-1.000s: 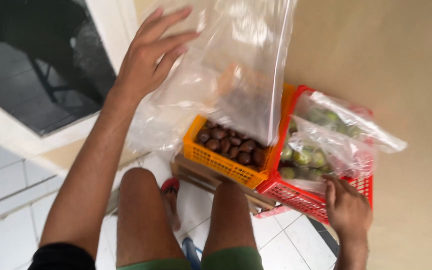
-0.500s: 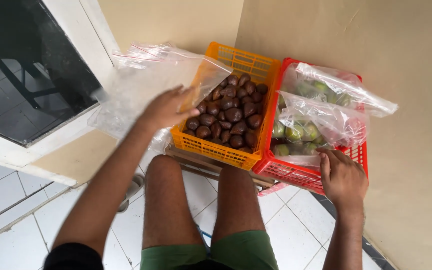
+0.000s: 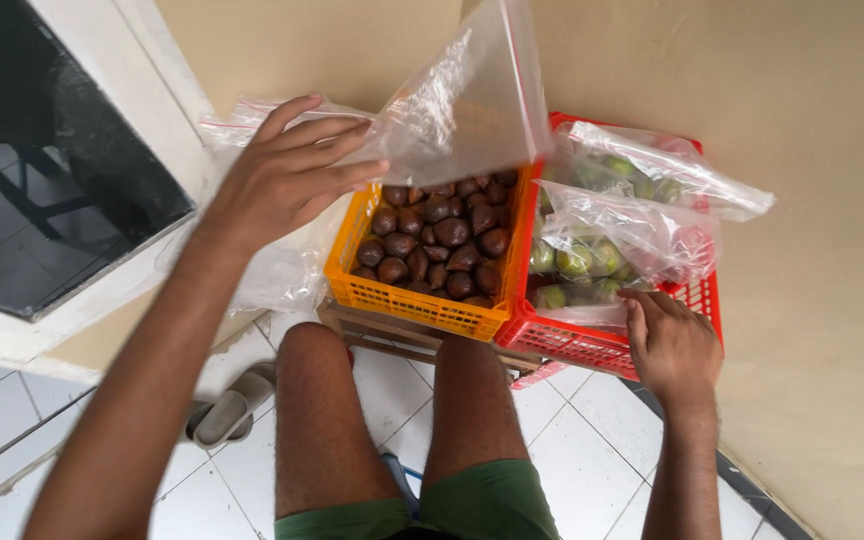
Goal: The person packs brown, round fruits from an orange crate into a clear plastic bag. They use both hands to transfer the items and then seal the bag. A red crate containing green fruits is visible nearby.
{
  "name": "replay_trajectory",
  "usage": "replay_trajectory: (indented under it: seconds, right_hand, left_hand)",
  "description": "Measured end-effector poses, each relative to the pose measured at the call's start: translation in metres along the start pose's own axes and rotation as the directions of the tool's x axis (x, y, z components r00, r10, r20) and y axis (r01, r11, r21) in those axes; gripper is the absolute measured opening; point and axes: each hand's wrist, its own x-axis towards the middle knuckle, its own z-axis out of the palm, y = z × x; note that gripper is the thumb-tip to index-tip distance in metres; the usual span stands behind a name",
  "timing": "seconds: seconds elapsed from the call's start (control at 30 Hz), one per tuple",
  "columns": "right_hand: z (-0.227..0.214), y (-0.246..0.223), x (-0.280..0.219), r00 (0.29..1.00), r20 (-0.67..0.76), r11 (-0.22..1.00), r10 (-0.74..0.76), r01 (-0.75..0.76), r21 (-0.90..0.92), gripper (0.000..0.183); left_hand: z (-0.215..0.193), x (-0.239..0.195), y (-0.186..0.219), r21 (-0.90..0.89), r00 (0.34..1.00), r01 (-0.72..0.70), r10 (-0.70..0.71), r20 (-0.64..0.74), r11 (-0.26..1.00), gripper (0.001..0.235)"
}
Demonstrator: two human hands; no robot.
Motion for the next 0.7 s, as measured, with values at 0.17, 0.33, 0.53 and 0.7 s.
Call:
replay_trajectory:
  seconds: [0.17,0.33,0.53,0.7]
  right_hand:
    - [-0.006,-0.002,0.001,0.998,0.056,0.999,0.036,-0.037,0.027,0.050]
    - [-0.007,-0.004,-0.001,1.000,0.024,1.000,-0.001,0.000,0.023,0.047]
    - [-0.002,0.000,-0.003,0.998,-0.036,0.999,-0.053,0.054,0.006,0.046]
    - [-0.001,0.000,-0.004,0.992,-0.086,0.996,-0.089,0.085,-0.040,0.047]
  left_hand:
    - [-0.022,-0.012,-0.008,0.231,0.974,-0.100,0.048,0.220,0.968,0.027]
    - [0.001,-0.067,-0.027,0.611,0.917,0.154,-0.343,0.204,0.776,0.040]
    - [0.014,-0.087,0.017,0.620,0.848,0.429,-0.530,-0.026,0.657,0.067]
    - [0.049,-0.058,0.100,-0.082,0.789,0.563,-0.506,0.348,0.822,0.050]
